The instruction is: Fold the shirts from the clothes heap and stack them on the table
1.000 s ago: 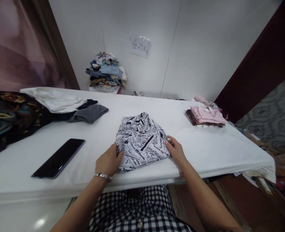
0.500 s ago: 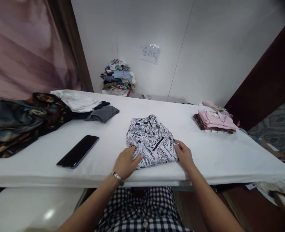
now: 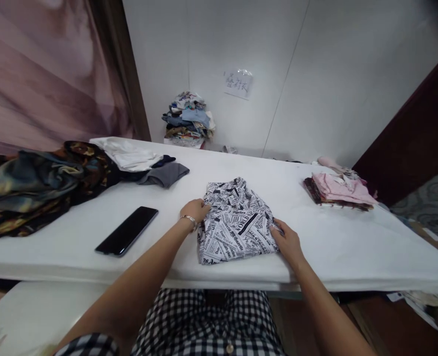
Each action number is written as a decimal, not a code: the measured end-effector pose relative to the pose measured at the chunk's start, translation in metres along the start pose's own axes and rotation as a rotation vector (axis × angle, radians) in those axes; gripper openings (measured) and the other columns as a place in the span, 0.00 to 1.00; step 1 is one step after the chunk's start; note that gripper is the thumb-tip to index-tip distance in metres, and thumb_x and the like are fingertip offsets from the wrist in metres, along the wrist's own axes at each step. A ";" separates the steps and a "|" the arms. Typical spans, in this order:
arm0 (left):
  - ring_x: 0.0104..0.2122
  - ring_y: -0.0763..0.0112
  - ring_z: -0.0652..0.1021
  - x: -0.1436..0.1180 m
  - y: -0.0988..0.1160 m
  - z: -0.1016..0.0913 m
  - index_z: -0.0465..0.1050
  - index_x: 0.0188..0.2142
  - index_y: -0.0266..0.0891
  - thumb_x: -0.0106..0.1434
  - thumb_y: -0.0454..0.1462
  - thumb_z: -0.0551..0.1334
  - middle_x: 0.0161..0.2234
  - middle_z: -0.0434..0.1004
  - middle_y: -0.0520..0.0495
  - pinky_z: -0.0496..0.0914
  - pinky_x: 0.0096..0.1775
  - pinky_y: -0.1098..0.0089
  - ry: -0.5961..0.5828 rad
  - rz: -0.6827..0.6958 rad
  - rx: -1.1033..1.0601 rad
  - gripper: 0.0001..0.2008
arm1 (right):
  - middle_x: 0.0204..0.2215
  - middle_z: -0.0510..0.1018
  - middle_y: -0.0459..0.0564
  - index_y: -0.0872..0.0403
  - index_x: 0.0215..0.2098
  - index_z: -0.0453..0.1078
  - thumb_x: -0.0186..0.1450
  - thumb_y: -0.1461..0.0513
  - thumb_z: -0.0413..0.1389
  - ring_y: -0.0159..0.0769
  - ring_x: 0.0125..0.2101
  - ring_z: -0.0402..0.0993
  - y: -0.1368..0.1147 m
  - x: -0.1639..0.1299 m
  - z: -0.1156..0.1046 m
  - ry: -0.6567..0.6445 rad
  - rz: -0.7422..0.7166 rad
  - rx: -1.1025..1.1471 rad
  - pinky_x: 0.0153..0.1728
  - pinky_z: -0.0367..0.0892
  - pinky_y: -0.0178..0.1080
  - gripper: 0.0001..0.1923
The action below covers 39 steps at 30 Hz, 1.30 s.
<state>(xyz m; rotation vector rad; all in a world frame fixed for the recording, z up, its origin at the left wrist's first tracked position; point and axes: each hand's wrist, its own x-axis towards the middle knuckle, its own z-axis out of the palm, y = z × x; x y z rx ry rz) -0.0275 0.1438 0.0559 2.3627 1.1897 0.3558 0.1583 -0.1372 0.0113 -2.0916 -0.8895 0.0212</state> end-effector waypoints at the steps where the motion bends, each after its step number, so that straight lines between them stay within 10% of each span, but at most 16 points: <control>1: 0.34 0.60 0.76 0.005 0.004 0.004 0.73 0.27 0.39 0.56 0.48 0.57 0.32 0.78 0.42 0.64 0.32 0.68 -0.020 0.018 -0.013 0.16 | 0.48 0.77 0.56 0.55 0.51 0.71 0.62 0.50 0.51 0.46 0.47 0.72 0.002 0.001 0.001 0.001 -0.005 -0.006 0.50 0.65 0.48 0.25; 10: 0.34 0.62 0.76 0.012 0.007 0.004 0.74 0.30 0.39 0.59 0.49 0.53 0.33 0.80 0.44 0.65 0.33 0.69 0.006 0.015 -0.096 0.18 | 0.46 0.78 0.55 0.54 0.50 0.72 0.63 0.53 0.49 0.44 0.46 0.73 0.011 0.003 0.005 0.003 -0.004 -0.009 0.49 0.66 0.47 0.22; 18: 0.38 0.60 0.77 -0.045 0.000 -0.019 0.71 0.47 0.40 0.60 0.56 0.51 0.44 0.78 0.43 0.69 0.39 0.64 0.014 -0.003 -0.203 0.28 | 0.43 0.79 0.53 0.52 0.47 0.74 0.62 0.52 0.51 0.45 0.44 0.74 0.002 0.004 -0.001 -0.043 0.009 -0.083 0.47 0.67 0.46 0.21; 24: 0.51 0.55 0.73 -0.084 0.004 0.010 0.61 0.59 0.39 0.60 0.55 0.53 0.56 0.70 0.39 0.68 0.50 0.57 0.005 0.166 -0.198 0.33 | 0.41 0.78 0.53 0.51 0.45 0.75 0.62 0.49 0.51 0.43 0.41 0.73 -0.015 0.048 -0.017 -0.010 -0.130 -0.187 0.44 0.66 0.43 0.21; 32: 0.53 0.54 0.71 -0.080 0.001 0.036 0.66 0.55 0.36 0.61 0.51 0.54 0.53 0.72 0.37 0.63 0.56 0.54 0.155 0.325 -0.015 0.28 | 0.41 0.80 0.56 0.52 0.41 0.77 0.51 0.45 0.60 0.50 0.43 0.75 -0.027 0.145 0.041 -0.191 0.088 -0.086 0.44 0.65 0.45 0.25; 39: 0.53 0.55 0.71 -0.080 0.001 0.034 0.66 0.54 0.35 0.62 0.49 0.53 0.53 0.72 0.38 0.63 0.56 0.56 0.135 0.301 0.021 0.26 | 0.32 0.82 0.52 0.55 0.34 0.78 0.53 0.57 0.58 0.43 0.35 0.77 -0.023 0.167 0.066 -0.162 0.157 0.027 0.37 0.69 0.40 0.14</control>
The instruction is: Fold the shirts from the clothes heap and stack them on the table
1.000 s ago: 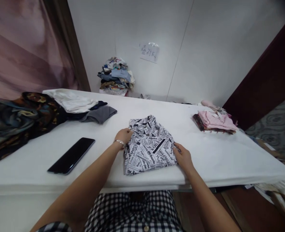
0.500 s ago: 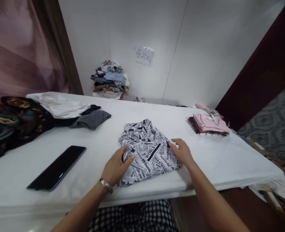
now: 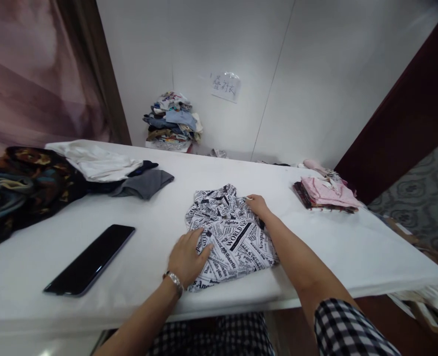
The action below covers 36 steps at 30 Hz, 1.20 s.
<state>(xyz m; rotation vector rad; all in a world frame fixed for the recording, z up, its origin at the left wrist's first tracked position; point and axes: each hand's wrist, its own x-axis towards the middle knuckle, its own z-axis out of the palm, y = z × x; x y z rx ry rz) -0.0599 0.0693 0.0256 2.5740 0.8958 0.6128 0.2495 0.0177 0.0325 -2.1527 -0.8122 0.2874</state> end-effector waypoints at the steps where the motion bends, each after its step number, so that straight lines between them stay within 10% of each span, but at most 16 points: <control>1: 0.53 0.55 0.71 0.000 0.000 0.000 0.66 0.54 0.35 0.63 0.49 0.53 0.53 0.72 0.38 0.63 0.56 0.56 -0.002 -0.006 -0.001 0.26 | 0.29 0.82 0.51 0.56 0.34 0.77 0.54 0.57 0.56 0.42 0.32 0.77 0.002 0.000 0.000 -0.002 0.022 0.017 0.34 0.69 0.39 0.14; 25: 0.56 0.55 0.68 0.001 -0.008 -0.018 0.64 0.54 0.36 0.61 0.50 0.54 0.55 0.67 0.37 0.64 0.56 0.55 0.162 -0.083 -0.047 0.27 | 0.40 0.78 0.56 0.57 0.54 0.68 0.59 0.45 0.55 0.42 0.39 0.74 0.052 -0.102 -0.077 -0.097 0.116 0.042 0.40 0.68 0.40 0.32; 36: 0.43 0.54 0.77 0.047 -0.002 -0.037 0.62 0.54 0.42 0.57 0.57 0.54 0.48 0.76 0.40 0.69 0.38 0.62 -0.232 -0.300 -0.023 0.31 | 0.49 0.74 0.58 0.54 0.64 0.55 0.55 0.44 0.59 0.44 0.47 0.73 0.024 -0.082 -0.059 -0.209 0.112 0.135 0.51 0.65 0.42 0.44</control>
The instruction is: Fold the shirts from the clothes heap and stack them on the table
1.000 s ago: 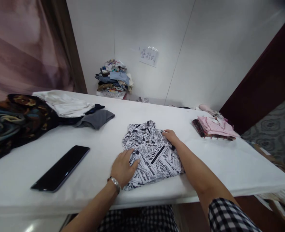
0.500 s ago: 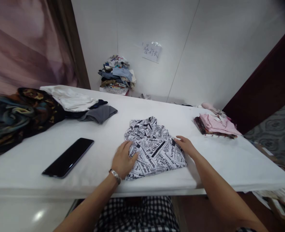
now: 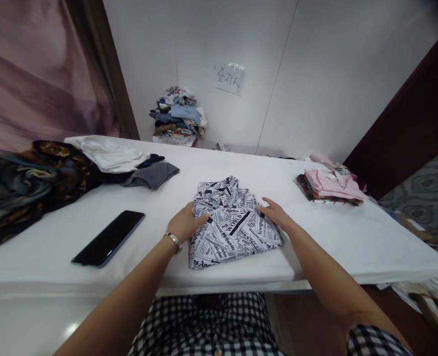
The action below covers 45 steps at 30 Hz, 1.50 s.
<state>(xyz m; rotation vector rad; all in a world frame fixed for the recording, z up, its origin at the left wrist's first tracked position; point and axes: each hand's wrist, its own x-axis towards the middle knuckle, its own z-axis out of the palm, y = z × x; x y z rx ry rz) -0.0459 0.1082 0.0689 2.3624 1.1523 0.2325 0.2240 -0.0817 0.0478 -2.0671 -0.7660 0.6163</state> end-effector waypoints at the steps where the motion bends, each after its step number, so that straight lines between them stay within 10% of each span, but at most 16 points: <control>1: 0.44 0.53 0.77 0.004 0.003 0.000 0.61 0.54 0.41 0.56 0.57 0.55 0.49 0.75 0.40 0.70 0.38 0.63 -0.029 -0.007 -0.017 0.32 | 0.51 0.73 0.59 0.54 0.65 0.53 0.55 0.44 0.60 0.45 0.48 0.72 -0.003 0.004 0.002 -0.016 -0.006 0.002 0.51 0.65 0.42 0.46; 15: 0.49 0.56 0.75 0.013 0.010 0.016 0.60 0.58 0.38 0.56 0.40 0.60 0.52 0.74 0.39 0.68 0.47 0.64 0.016 -0.031 -0.159 0.29 | 0.56 0.70 0.54 0.55 0.65 0.53 0.53 0.58 0.63 0.44 0.50 0.70 -0.033 0.022 0.010 -0.159 0.018 -0.130 0.48 0.67 0.40 0.44; 21: 0.51 0.56 0.74 0.016 0.005 0.010 0.57 0.60 0.38 0.55 0.43 0.63 0.55 0.71 0.38 0.68 0.48 0.64 0.011 -0.027 -0.240 0.34 | 0.51 0.73 0.59 0.58 0.66 0.49 0.55 0.53 0.61 0.46 0.46 0.72 -0.028 0.034 0.009 -0.010 -0.015 -0.357 0.47 0.66 0.41 0.47; 27: 0.53 0.56 0.71 0.001 -0.011 0.001 0.61 0.57 0.40 0.58 0.46 0.60 0.57 0.67 0.39 0.67 0.51 0.61 0.146 0.100 -0.197 0.29 | 0.52 0.73 0.54 0.53 0.55 0.68 0.61 0.53 0.54 0.44 0.50 0.69 -0.020 0.008 0.001 0.160 -0.294 -0.324 0.50 0.64 0.44 0.25; 38: 0.52 0.53 0.69 0.003 0.018 0.017 0.68 0.51 0.43 0.59 0.48 0.60 0.49 0.74 0.41 0.59 0.54 0.55 0.004 0.397 0.152 0.22 | 0.61 0.63 0.51 0.46 0.62 0.59 0.55 0.49 0.62 0.48 0.58 0.60 -0.025 -0.008 0.016 -0.281 -0.475 -0.393 0.59 0.53 0.49 0.39; 45: 0.40 0.59 0.73 0.002 0.023 0.007 0.72 0.27 0.40 0.64 0.40 0.53 0.34 0.76 0.44 0.62 0.48 0.58 -0.050 0.492 0.276 0.13 | 0.33 0.78 0.50 0.51 0.34 0.76 0.65 0.54 0.53 0.40 0.39 0.70 -0.039 -0.015 0.019 -0.317 -0.646 -0.570 0.46 0.61 0.41 0.13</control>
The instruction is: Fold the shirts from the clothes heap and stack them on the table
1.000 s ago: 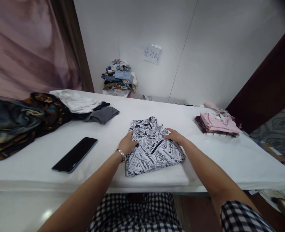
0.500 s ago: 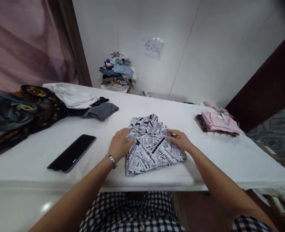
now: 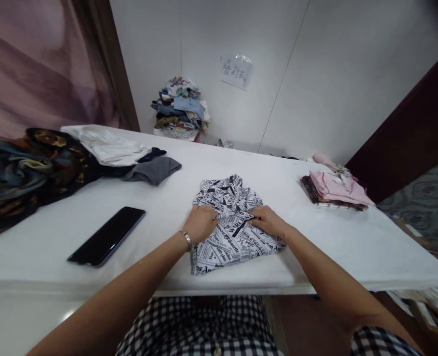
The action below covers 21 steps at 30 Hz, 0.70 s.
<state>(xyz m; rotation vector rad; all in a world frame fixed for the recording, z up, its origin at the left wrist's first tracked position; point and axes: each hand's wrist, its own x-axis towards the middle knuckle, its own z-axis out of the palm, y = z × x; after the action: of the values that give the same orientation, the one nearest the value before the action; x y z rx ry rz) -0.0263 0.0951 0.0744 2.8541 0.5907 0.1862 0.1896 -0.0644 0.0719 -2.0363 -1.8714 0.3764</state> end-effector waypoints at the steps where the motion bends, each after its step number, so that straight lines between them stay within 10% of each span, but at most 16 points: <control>1: 0.41 0.60 0.73 0.004 -0.002 -0.005 0.72 0.27 0.40 0.64 0.40 0.52 0.35 0.77 0.44 0.63 0.47 0.59 -0.008 -0.017 -0.009 0.13 | 0.31 0.77 0.49 0.51 0.31 0.75 0.66 0.55 0.52 0.39 0.37 0.70 -0.001 0.003 -0.003 0.002 -0.001 -0.007 0.44 0.61 0.40 0.13; 9: 0.45 0.57 0.75 0.065 -0.033 -0.008 0.74 0.34 0.43 0.60 0.43 0.55 0.41 0.78 0.44 0.66 0.46 0.62 -0.070 -0.218 -0.043 0.12 | 0.32 0.78 0.47 0.49 0.31 0.76 0.61 0.58 0.57 0.39 0.36 0.71 0.022 0.057 -0.012 0.063 0.177 -0.011 0.40 0.62 0.36 0.06; 21: 0.39 0.63 0.77 0.043 -0.035 -0.004 0.75 0.37 0.44 0.62 0.49 0.52 0.40 0.80 0.47 0.69 0.40 0.68 -0.049 -0.230 -0.210 0.18 | 0.48 0.76 0.48 0.48 0.49 0.73 0.62 0.53 0.55 0.43 0.48 0.70 0.038 0.038 -0.005 0.101 0.126 0.167 0.51 0.62 0.43 0.18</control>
<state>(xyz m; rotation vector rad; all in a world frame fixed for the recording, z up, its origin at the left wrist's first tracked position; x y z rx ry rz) -0.0008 0.1447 0.0737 2.5585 0.8295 0.1311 0.2292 -0.0291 0.0616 -2.0258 -1.6020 0.4381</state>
